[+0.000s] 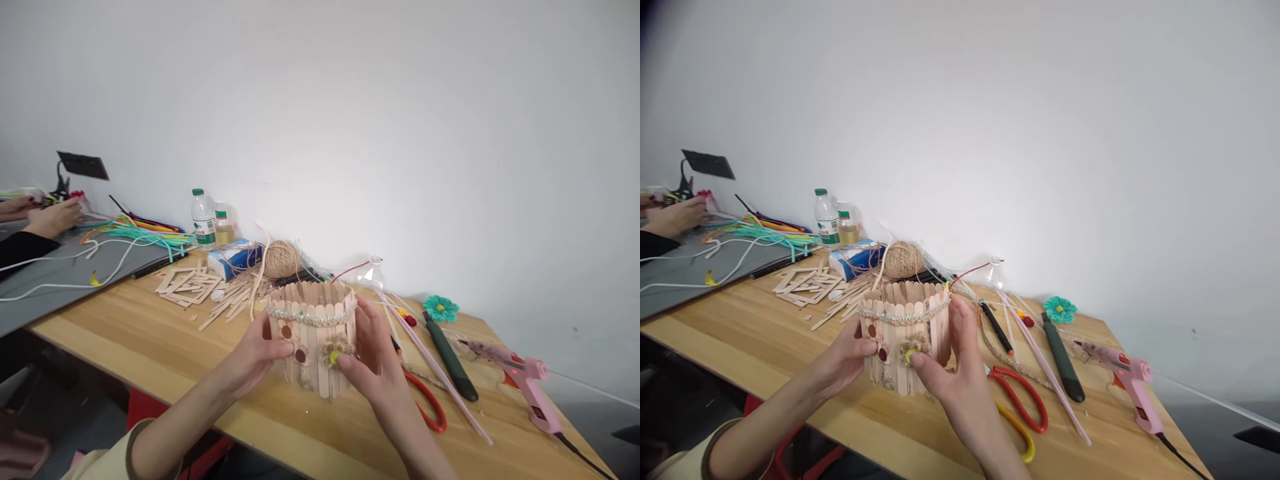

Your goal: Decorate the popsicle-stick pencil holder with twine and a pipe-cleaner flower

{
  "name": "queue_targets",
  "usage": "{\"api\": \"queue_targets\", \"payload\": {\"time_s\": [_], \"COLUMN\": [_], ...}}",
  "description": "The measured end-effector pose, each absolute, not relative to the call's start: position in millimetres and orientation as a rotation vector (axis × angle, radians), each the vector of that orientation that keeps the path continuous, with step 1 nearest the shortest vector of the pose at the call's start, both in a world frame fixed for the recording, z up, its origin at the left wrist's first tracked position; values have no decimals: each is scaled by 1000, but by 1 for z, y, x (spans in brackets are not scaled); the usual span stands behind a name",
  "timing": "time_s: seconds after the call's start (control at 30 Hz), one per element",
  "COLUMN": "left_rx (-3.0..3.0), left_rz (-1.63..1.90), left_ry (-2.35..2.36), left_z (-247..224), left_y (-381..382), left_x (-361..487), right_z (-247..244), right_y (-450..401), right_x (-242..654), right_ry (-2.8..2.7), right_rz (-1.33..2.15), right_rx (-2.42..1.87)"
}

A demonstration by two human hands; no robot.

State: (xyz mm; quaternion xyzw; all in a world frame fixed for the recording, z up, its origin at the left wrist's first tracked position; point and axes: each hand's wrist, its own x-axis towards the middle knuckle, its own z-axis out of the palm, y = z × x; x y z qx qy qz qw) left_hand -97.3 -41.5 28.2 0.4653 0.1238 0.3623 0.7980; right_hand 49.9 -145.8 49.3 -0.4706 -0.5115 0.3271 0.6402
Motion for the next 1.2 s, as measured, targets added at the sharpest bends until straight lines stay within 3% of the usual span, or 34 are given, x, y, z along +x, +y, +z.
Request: {"api": "queue_targets", "payload": {"time_s": [0.73,1.07,1.2], "left_rx": [1063,1076,1097], "left_rz": [795,834,866], "left_ry": [353,363,423], "left_z": [31,37,46], "left_y": [-45,-39,-35], "left_x": [-97,-98,-103], "right_z": [38,35,38], "right_y": [-137,-134,-143], "right_x": [46,52,61], "right_ry": [-1168,-1183,-1255], "right_rz": [530,617,240], "right_rx": [-1000,-988,-1072]}}
